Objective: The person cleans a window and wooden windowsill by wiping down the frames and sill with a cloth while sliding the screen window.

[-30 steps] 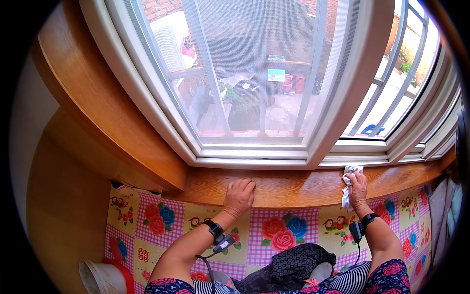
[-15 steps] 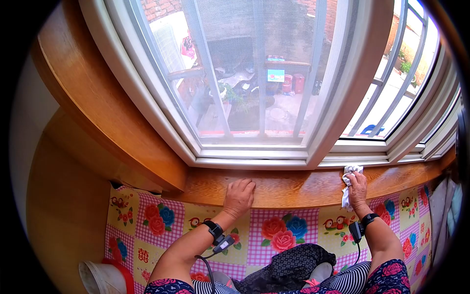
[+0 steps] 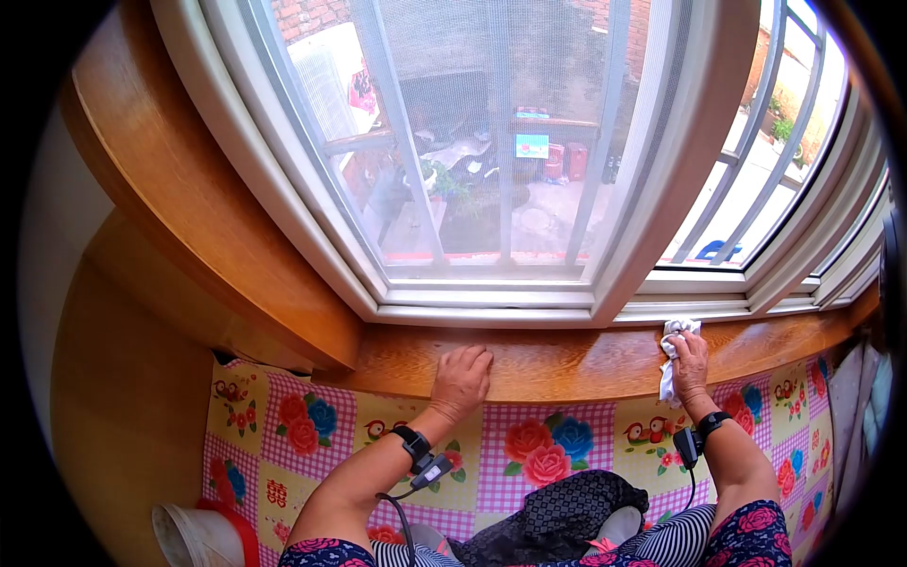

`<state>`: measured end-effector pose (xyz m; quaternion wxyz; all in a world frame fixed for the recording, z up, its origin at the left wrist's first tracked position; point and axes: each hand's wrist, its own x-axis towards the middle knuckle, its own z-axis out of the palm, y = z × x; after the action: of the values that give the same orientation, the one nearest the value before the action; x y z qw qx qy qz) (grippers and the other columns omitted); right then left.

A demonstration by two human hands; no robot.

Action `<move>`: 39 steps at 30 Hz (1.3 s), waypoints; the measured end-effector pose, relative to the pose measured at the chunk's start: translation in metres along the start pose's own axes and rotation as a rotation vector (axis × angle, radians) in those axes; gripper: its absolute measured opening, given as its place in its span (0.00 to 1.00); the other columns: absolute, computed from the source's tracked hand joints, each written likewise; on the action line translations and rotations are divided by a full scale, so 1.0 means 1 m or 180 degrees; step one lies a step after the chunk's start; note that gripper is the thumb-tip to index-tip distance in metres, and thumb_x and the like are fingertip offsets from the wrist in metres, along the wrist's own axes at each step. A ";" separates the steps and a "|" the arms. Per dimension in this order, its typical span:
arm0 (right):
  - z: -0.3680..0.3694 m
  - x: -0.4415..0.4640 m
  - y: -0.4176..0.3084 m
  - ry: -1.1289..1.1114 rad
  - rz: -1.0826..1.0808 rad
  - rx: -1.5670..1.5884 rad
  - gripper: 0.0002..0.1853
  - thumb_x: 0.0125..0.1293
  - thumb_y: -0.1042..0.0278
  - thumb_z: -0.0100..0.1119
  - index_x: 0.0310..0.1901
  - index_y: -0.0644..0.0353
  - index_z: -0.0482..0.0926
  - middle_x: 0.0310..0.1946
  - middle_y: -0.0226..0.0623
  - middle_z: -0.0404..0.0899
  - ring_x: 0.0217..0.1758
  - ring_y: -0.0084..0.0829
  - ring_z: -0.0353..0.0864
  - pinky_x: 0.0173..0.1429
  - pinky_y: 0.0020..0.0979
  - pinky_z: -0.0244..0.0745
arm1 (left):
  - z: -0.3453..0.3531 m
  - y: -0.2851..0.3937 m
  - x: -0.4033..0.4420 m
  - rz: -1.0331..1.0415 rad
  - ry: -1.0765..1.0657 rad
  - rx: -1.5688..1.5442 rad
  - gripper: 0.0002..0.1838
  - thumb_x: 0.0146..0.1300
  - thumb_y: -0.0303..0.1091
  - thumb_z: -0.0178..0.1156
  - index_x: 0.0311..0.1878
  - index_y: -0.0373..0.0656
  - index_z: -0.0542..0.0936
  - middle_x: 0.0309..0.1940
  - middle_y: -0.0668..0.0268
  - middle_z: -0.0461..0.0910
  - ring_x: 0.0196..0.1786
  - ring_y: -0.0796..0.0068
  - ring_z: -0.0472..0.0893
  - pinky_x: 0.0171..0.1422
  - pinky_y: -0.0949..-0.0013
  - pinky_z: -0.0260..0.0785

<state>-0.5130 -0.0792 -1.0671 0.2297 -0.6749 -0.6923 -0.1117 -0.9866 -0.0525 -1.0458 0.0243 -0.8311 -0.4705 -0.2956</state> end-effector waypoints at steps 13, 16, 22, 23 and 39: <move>-0.002 0.001 -0.002 -0.0015 -0.0004 0.0012 0.17 0.58 0.75 0.61 0.49 0.48 0.81 0.55 0.40 0.75 0.62 0.47 0.70 0.67 0.45 0.63 | 0.002 -0.001 -0.001 -0.0004 -0.0013 -0.0019 0.17 0.57 0.32 0.61 0.51 0.45 0.79 0.52 0.62 0.77 0.57 0.62 0.75 0.61 0.57 0.63; -0.002 0.001 -0.001 -0.0001 -0.0016 0.0011 0.17 0.58 0.75 0.61 0.49 0.49 0.81 0.55 0.41 0.75 0.61 0.48 0.70 0.67 0.45 0.63 | 0.001 -0.001 -0.001 -0.0016 -0.0032 -0.0015 0.16 0.58 0.31 0.60 0.51 0.45 0.79 0.52 0.63 0.77 0.58 0.62 0.75 0.61 0.57 0.63; 0.001 0.000 0.000 0.0026 0.0019 0.0059 0.18 0.56 0.76 0.60 0.48 0.47 0.82 0.55 0.40 0.76 0.62 0.48 0.69 0.68 0.45 0.64 | 0.001 -0.001 -0.001 -0.0038 -0.0040 -0.0025 0.17 0.58 0.32 0.61 0.51 0.45 0.79 0.52 0.63 0.77 0.58 0.62 0.74 0.62 0.57 0.62; 0.001 0.000 0.000 0.0030 0.0041 0.0078 0.18 0.55 0.77 0.60 0.48 0.47 0.82 0.55 0.39 0.76 0.62 0.48 0.69 0.68 0.45 0.63 | 0.001 -0.001 -0.001 -0.0041 -0.0038 -0.0026 0.17 0.58 0.32 0.61 0.51 0.45 0.79 0.52 0.63 0.77 0.58 0.62 0.74 0.62 0.57 0.62; -0.003 0.001 -0.002 0.0052 -0.0039 0.0036 0.17 0.57 0.75 0.60 0.48 0.48 0.82 0.55 0.40 0.75 0.60 0.48 0.70 0.66 0.45 0.64 | 0.001 -0.001 -0.001 -0.0036 -0.0043 -0.0018 0.17 0.56 0.32 0.61 0.51 0.45 0.79 0.52 0.63 0.78 0.57 0.62 0.75 0.61 0.57 0.63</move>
<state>-0.5144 -0.0799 -1.0643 0.2385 -0.6684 -0.6952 -0.1146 -0.9869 -0.0525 -1.0474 0.0172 -0.8304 -0.4745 -0.2914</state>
